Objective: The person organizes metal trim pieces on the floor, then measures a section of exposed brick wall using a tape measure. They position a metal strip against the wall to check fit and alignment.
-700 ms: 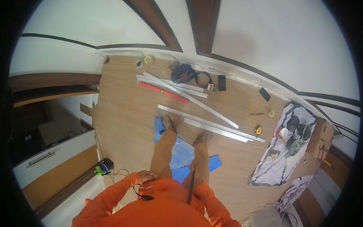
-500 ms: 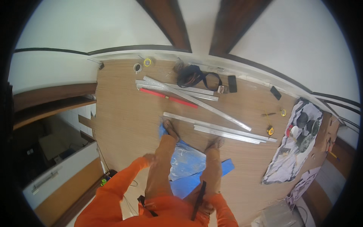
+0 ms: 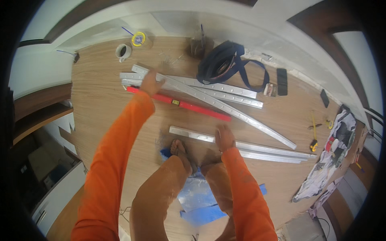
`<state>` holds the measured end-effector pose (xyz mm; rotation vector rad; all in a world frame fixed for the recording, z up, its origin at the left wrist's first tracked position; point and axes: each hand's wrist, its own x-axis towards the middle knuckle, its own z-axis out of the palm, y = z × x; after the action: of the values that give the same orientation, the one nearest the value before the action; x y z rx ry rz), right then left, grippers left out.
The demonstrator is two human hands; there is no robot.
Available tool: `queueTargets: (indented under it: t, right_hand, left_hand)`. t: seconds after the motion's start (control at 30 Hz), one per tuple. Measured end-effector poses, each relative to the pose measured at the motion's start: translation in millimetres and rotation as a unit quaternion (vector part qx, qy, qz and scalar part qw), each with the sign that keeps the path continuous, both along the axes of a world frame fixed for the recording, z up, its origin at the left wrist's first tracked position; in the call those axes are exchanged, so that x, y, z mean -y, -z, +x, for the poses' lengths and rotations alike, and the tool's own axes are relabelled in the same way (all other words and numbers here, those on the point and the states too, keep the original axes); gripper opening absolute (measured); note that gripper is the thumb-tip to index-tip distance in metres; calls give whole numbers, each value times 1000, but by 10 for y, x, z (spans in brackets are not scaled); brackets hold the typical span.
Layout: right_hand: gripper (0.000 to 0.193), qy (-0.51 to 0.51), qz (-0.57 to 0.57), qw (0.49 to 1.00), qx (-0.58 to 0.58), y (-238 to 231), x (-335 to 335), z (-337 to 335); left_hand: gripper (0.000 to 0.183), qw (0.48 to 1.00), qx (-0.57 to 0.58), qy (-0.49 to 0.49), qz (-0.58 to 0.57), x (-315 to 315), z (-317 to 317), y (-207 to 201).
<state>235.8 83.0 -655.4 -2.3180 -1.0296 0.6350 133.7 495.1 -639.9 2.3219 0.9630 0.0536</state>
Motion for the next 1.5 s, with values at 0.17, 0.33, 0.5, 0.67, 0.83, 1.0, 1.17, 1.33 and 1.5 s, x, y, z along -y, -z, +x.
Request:
queueTargets:
  t: [0.17, 0.33, 0.5, 0.67, 0.83, 1.0, 1.17, 1.33, 1.5]
  right_hand:
    - [16, 31, 182, 979, -84, 469, -1352, 193]
    - [13, 65, 292, 948, -106, 501, -1602, 239]
    - [15, 147, 336, 920, -135, 523, -1492, 202]
    - [16, 230, 383, 880, -161, 247, -1149, 24]
    - [15, 342, 399, 833, -175, 401, -475, -98]
    - [13, 380, 404, 807, -202, 673, -333, -238]
    - [14, 373, 386, 819, -205, 627, -309, -256]
    - [14, 340, 380, 831, -221, 640, -540, -204]
    - [14, 248, 308, 892, -218, 678, -1031, -51]
  left_hand:
    - [109, 986, -103, 27, 125, -582, 357, 955]
    - [89, 978, -130, 11, 162, -266, 535, 1241]
    - [38, 984, 112, 54, 124, -482, 481, 1495]
    - [25, 991, 45, 99, 82, -746, 616, 1488]
    - [27, 996, -24, 66, 56, -651, 829, 1380]
    - [26, 978, -54, 90, 182, -661, 819, 1640]
    - [7, 989, 115, -55, -71, -701, 663, 1466]
    - [6, 747, 389, -214, -494, -989, 200, 1532]
    - [30, 479, 525, -303, -635, -767, 171, 1092]
